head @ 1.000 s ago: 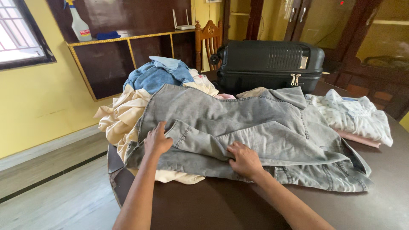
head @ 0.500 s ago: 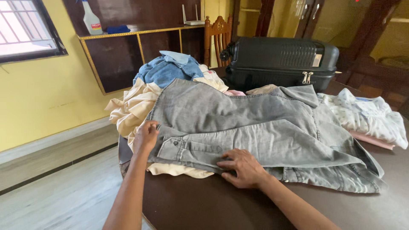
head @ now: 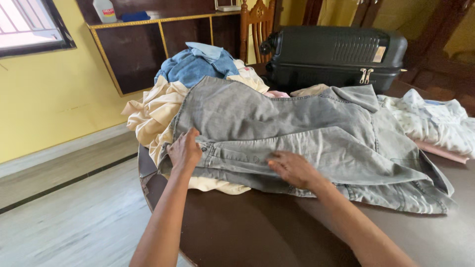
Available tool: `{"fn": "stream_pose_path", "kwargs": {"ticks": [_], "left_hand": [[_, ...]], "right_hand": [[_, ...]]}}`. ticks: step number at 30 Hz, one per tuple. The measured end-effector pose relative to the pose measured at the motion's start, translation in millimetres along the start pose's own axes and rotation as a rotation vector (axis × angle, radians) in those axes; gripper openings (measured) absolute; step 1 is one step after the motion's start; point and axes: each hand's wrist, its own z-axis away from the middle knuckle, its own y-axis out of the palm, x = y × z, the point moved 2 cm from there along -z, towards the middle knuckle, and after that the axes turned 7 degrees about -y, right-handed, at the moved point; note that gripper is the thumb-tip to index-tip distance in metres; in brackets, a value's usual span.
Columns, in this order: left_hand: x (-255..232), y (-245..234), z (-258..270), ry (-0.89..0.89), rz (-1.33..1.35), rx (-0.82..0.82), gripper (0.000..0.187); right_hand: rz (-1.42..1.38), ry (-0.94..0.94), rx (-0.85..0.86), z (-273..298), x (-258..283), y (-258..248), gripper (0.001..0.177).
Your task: The person folds a white patterned shirt and a gray denim shirt on a round table. The folded shirts are placed in a neat stack next to other folded clothes. A closed suitcase sits on the table nearby.
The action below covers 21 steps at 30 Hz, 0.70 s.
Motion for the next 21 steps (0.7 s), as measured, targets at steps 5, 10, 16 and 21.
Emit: {"fn": "stream_pose_path", "kwargs": {"ticks": [5, 10, 16, 21], "left_hand": [[-13.9, -1.1, 4.6, 0.026, -0.176, -0.069, 0.046], [-23.7, -9.0, 16.8, 0.045, -0.255, -0.055, 0.048], [-81.7, 12.3, 36.3, 0.345, -0.161, -0.031, 0.056], [-82.4, 33.4, 63.3, 0.255, -0.242, 0.289, 0.073]], "right_hand": [[0.312, 0.057, -0.095, 5.0, -16.1, -4.6, 0.065], [0.386, 0.019, -0.065, 13.8, -0.4, 13.1, 0.066], [0.495, 0.053, -0.276, 6.9, -3.2, -1.5, 0.067], [0.595, 0.240, -0.420, 14.0, -51.6, -18.6, 0.072]]}}
